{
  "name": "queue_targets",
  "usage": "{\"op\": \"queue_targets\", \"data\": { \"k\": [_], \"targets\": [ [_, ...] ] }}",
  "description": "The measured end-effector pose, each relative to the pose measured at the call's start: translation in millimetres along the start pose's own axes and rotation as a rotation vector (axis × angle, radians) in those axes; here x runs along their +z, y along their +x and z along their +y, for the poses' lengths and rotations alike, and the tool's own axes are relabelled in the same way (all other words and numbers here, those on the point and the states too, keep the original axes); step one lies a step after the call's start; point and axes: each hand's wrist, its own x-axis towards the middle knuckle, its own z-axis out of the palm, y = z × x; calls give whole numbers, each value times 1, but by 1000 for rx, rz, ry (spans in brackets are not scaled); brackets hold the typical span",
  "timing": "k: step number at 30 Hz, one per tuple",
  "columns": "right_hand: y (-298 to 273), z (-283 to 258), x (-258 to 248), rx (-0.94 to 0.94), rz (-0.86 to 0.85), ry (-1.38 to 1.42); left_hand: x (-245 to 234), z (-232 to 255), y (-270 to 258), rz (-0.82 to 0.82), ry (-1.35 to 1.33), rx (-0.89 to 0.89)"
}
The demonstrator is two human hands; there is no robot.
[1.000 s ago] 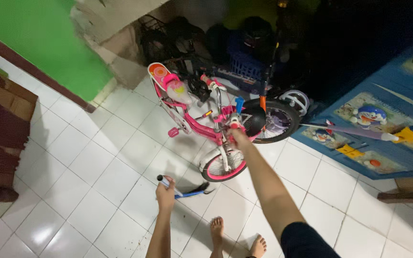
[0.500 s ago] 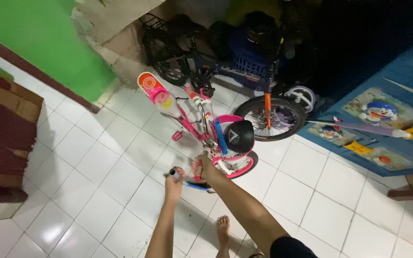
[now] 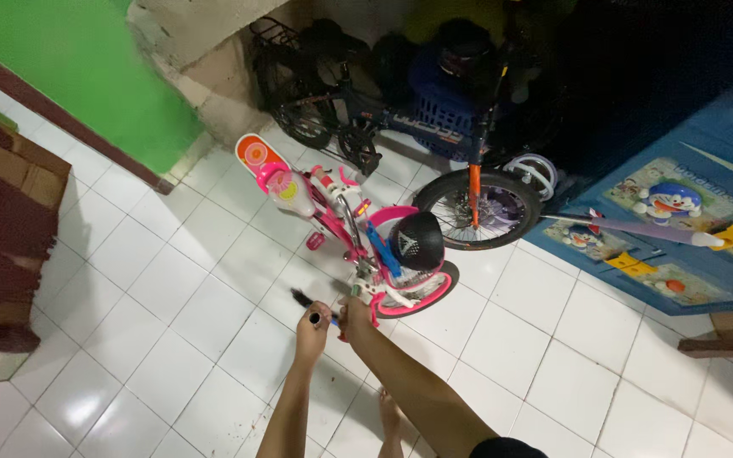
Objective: The person sweeps the tiled floor using a broom, navigating around a yellow-covered table, a motorcycle, and bicycles to collect debris.
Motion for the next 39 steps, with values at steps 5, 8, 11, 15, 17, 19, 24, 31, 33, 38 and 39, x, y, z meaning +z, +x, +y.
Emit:
{"op": "queue_targets", "data": {
  "k": [5, 8, 11, 15, 17, 19, 24, 31, 33, 38, 39],
  "targets": [
    [-3, -25, -28, -107, -47, 35, 4, 12, -4, -40, 26, 62],
    [-1, -48, -32, -135, 66, 137, 15, 22, -5, -82, 54, 51],
    [-2, -66, -47, -141, 93, 243, 28, 34, -1, -122, 83, 47],
    [-8, -70, -85, -161, 132, 264, 49, 34, 9, -158, 269, 143],
    [-19, -62, -114, -229, 140, 263, 62, 29, 16, -169, 212, 214],
    [-26, -63, -141, -337, 127, 282, 77, 26, 24, -180, 246, 260],
    [-31, -98, -191, -342, 207, 357, 115, 46, 18, -245, 368, 304],
    [-42, -150, -260, -366, 258, 384, 175, 91, -5, -353, 405, 221],
    [-50, -157, -286, -364, 287, 354, 195, 96, -11, -361, 395, 202],
    [-76, -163, -358, -410, 349, 337, 246, 98, -31, -415, 397, 173],
    [-80, -165, -373, -420, 350, 346, 258, 97, -35, -418, 401, 191]
  ]
}}
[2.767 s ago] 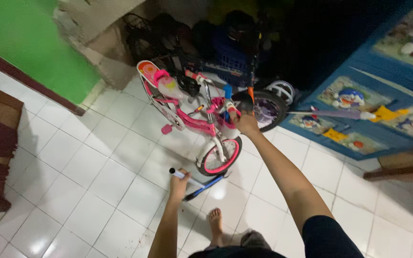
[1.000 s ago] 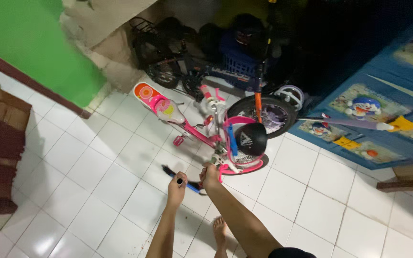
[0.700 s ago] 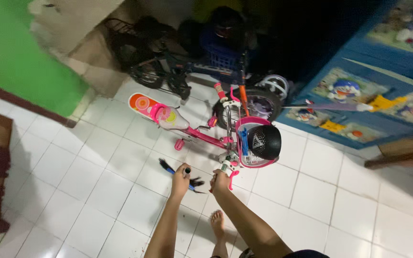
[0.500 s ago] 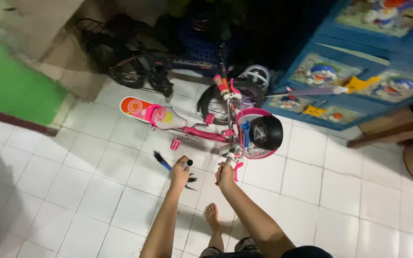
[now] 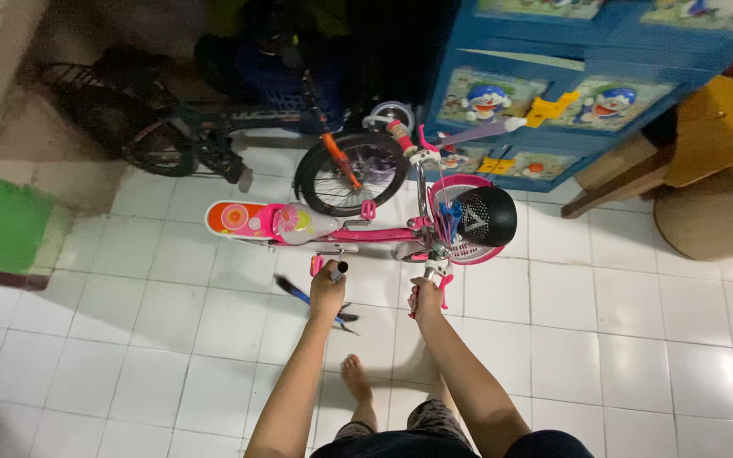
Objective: The person sweeps the tiled floor using a broom, navigating around a yellow-covered table, a motorcycle, and bicycles to collect debris.
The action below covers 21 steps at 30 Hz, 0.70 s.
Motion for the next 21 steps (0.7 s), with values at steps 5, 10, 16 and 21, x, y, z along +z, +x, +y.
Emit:
{"op": "queue_targets", "data": {
  "k": [5, 10, 16, 21],
  "targets": [
    [13, -41, -56, -19, -11, 20, 54, 29, 0, 28, 8, -63],
    [34, -108, -121, 95, -46, -42, 118, 63, -2, 28, 37, -63],
    [39, -160, -208, 139, -175, -160, 196, 105, -2, -21, 10, -36],
    [35, -171, -255, 163, -157, -362, 246, 117, 11, -17, -22, 14]
  ]
}}
